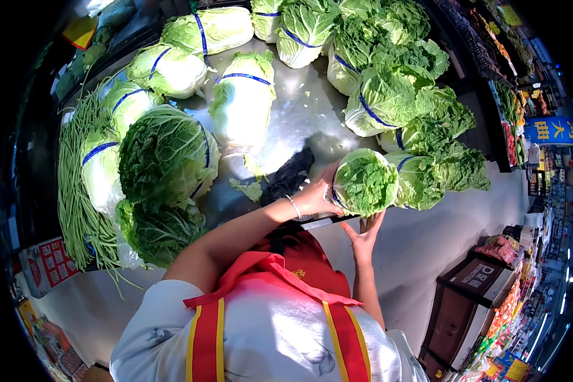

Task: The person wipes a metal display surface with a dark cloth, then places several heads of cabbage into a clear plastic bag. The person then gathers a bundle of long green beans and arranges them on the display. The person wears a red apron with yellow trim.

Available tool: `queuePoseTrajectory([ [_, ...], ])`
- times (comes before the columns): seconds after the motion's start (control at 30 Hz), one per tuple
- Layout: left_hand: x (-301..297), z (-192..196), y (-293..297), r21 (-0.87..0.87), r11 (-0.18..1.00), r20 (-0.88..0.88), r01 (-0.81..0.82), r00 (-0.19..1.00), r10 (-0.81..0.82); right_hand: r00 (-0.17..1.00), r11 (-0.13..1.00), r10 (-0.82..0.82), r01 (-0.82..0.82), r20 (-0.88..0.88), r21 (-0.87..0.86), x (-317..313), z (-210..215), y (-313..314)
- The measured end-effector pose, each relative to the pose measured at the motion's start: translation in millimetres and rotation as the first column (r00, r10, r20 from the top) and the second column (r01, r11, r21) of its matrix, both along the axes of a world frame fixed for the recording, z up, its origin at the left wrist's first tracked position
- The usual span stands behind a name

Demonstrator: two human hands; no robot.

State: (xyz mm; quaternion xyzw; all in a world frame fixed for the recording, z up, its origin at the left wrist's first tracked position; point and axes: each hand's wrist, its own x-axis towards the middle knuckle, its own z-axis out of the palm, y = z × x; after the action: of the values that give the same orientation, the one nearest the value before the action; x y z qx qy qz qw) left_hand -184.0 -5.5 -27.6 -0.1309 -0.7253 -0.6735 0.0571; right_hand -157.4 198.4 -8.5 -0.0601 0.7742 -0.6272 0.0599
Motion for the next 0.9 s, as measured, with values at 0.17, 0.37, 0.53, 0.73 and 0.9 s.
queuePoseTrajectory([
  [0.17, -7.2, 0.6, -5.9, -0.151, 0.988, 0.034, -0.028, 0.999, 0.033, 0.996, 0.994, -0.061, 0.054, 0.067, 0.09, 11.1, -1.4, -2.2],
  [0.37, -4.3, -2.1, -19.7, -0.183, 0.982, 0.044, -0.043, 0.998, 0.052, 0.945, 0.949, -0.31, 0.3, 0.106, 0.097, 22.7, -22.6, 4.2],
  [0.53, 14.2, -10.7, -50.9, -0.175, 0.92, 0.175, -0.35, 0.909, 0.379, 0.961, 0.951, 0.227, -0.184, -0.156, 0.25, 38.3, 0.0, -48.8],
  [0.73, 95.4, 2.4, -81.2, -0.147, 0.84, 0.185, -0.523, 0.819, 0.543, 0.915, 0.689, 0.399, -0.347, 0.068, 0.636, 13.3, -27.6, -150.7],
  [0.9, 159.3, 42.4, -94.0, -0.191, 0.855, 0.265, -0.481, 0.814, 0.517, 0.872, 0.731, 0.482, -0.352, -0.077, 0.585, -2.4, -44.4, -163.9],
])
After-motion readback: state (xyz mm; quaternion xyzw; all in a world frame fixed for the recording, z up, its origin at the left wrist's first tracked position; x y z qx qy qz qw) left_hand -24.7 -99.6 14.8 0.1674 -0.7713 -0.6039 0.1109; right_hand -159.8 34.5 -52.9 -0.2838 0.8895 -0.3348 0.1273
